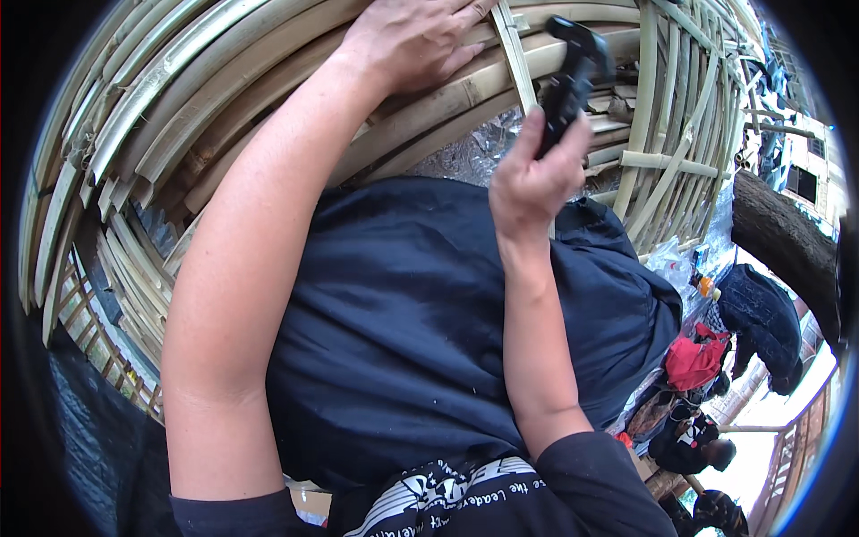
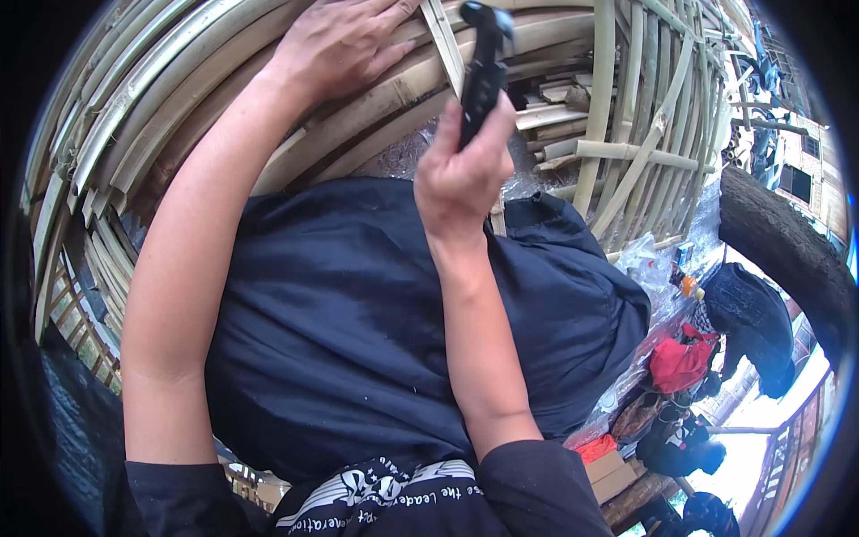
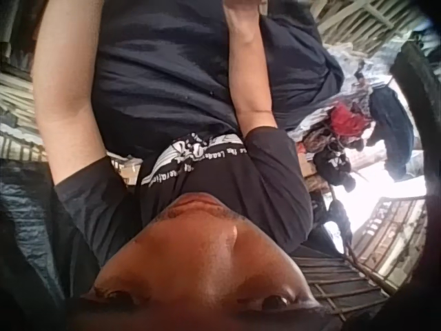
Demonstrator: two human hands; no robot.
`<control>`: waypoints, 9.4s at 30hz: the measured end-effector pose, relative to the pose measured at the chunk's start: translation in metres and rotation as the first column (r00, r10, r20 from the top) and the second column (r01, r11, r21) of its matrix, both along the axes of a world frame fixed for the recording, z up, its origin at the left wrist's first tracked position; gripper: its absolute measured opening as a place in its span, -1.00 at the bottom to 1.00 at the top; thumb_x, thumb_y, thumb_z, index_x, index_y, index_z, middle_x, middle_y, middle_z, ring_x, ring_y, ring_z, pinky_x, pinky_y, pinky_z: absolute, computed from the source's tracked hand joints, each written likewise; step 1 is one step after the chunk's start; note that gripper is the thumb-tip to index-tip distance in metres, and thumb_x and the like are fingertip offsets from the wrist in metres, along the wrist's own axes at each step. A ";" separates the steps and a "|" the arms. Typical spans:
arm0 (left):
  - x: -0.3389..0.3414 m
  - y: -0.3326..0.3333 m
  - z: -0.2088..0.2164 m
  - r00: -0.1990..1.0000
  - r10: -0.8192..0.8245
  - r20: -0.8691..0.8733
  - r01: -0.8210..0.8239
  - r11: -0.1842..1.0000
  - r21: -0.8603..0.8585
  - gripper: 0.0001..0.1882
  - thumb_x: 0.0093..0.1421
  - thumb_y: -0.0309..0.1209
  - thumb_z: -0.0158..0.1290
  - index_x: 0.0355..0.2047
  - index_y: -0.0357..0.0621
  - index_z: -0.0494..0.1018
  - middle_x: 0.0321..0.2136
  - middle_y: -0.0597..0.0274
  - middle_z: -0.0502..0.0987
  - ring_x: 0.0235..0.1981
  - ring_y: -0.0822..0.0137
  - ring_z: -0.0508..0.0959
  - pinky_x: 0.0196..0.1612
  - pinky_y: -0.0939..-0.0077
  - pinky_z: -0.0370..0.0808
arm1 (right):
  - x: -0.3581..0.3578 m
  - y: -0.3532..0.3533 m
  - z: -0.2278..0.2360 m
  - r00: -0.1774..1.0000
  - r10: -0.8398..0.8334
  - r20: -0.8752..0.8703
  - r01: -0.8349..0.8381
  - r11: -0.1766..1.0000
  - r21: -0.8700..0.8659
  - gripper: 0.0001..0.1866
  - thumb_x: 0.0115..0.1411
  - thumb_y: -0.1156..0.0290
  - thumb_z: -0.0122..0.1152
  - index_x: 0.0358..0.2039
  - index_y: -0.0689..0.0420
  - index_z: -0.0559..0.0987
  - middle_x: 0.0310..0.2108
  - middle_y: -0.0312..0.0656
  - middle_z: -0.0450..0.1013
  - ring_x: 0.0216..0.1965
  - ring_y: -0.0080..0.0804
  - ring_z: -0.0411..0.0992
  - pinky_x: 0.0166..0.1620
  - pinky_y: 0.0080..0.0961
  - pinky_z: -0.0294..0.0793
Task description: The person attaches bamboo strips together to build a structure by hand, using a small black staple gun to secure the overlapping pieces.
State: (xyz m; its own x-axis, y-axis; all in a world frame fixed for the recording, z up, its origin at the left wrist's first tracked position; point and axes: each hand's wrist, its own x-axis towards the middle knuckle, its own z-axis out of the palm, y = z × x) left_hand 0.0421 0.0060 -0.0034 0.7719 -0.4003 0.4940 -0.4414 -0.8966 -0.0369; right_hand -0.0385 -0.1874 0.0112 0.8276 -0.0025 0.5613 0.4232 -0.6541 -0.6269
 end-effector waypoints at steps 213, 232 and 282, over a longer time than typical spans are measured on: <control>-0.043 -0.041 0.020 0.929 0.358 -0.090 -0.347 0.931 0.114 -0.78 0.15 -0.34 0.14 -0.18 -0.04 0.60 -0.29 0.17 0.63 -0.18 0.19 0.61 -0.08 0.12 0.43 | 0.028 -0.047 -0.022 0.961 -0.133 -0.244 0.136 0.991 -0.007 -0.66 0.45 0.23 0.13 -0.21 0.31 0.39 -0.51 -0.01 0.60 -0.62 -0.25 0.60 -0.55 -0.32 0.55; -0.041 -0.065 0.016 0.872 0.458 -0.171 -0.439 0.888 0.138 -0.80 0.24 -0.46 0.13 -0.13 -0.26 0.50 -0.23 0.11 0.56 -0.14 0.24 0.66 -0.28 0.28 0.73 | 0.025 -0.047 -0.022 0.956 -0.140 -0.257 0.150 0.988 0.022 -0.68 0.39 0.26 0.21 -0.17 0.29 0.41 -0.46 0.15 0.57 -0.38 0.20 0.61 -0.34 -0.01 0.50; -0.060 -0.045 0.016 0.935 0.347 -0.070 -0.278 0.842 0.462 -0.66 0.28 -0.48 0.05 0.04 -0.33 0.34 -0.25 0.04 0.58 -0.29 0.18 0.72 -0.39 0.45 0.74 | 0.169 -0.019 -0.001 0.964 0.001 -0.265 0.025 0.995 0.097 -0.53 -0.08 0.19 0.64 -0.35 0.27 0.60 -0.44 -0.01 0.61 -0.35 -0.10 0.61 -0.21 -0.21 0.57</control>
State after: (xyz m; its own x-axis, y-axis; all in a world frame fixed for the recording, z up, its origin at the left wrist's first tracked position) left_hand -0.0177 -0.0389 0.0127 0.9414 -0.2730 0.1982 -0.1715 -0.8932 -0.4156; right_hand 0.1302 -0.2062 0.0106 0.9461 -0.0577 0.3186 0.2259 -0.5873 -0.7772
